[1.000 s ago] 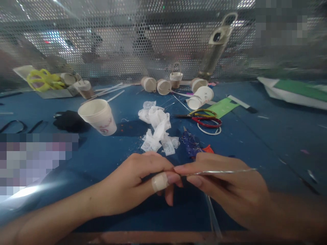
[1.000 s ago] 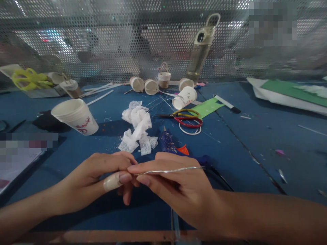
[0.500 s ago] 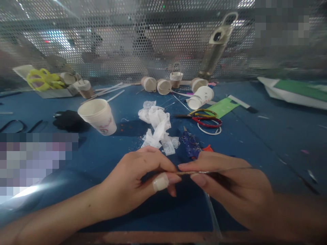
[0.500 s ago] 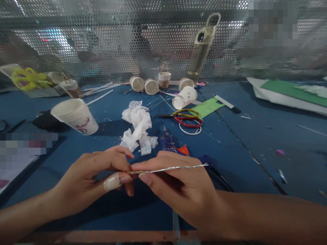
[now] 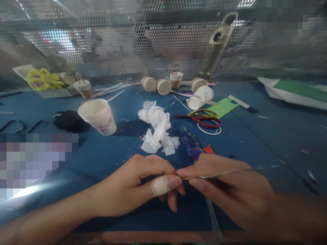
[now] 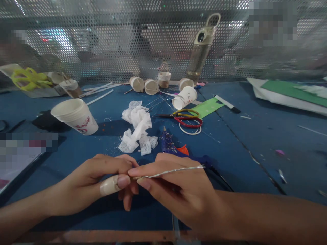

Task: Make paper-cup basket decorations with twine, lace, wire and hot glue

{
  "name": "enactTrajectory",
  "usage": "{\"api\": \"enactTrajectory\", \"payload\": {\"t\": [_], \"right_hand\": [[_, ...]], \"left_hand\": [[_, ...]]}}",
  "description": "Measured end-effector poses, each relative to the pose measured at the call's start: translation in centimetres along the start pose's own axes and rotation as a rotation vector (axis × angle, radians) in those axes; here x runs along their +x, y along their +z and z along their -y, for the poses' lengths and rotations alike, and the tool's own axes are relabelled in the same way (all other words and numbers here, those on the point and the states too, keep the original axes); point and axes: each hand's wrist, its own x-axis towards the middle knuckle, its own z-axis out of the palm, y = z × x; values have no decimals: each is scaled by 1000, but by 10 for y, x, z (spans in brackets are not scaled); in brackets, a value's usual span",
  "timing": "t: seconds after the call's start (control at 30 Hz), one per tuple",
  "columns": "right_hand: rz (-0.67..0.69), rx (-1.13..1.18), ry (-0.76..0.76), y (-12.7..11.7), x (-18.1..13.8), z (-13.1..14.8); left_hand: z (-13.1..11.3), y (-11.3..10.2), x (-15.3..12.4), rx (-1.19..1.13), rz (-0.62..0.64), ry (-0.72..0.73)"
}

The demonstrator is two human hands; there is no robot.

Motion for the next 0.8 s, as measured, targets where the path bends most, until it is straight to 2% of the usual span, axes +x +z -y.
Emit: {"api": "enactTrajectory", "payload": {"t": [0.13, 0.27, 0.4, 0.53, 0.67, 0.8], "right_hand": [[4, -33, 22, 1, -2, 0], [42, 8, 69, -1, -4, -1], [-107, 22, 76, -2, -3, -1], [-41, -64, 66, -3, -3, 1], [-83, -71, 75, 4, -7, 1], [-100, -32, 81, 6, -6, 0]], "left_hand": [[1, 1, -2, -105, -45, -72], [2, 2, -3, -98, -83, -72], [2, 3, -3, 59, -165, 35], [5, 5, -3, 235, -225, 188], [6, 4, -3, 251, -208, 207], [3, 1, 0, 81, -89, 52]]}}
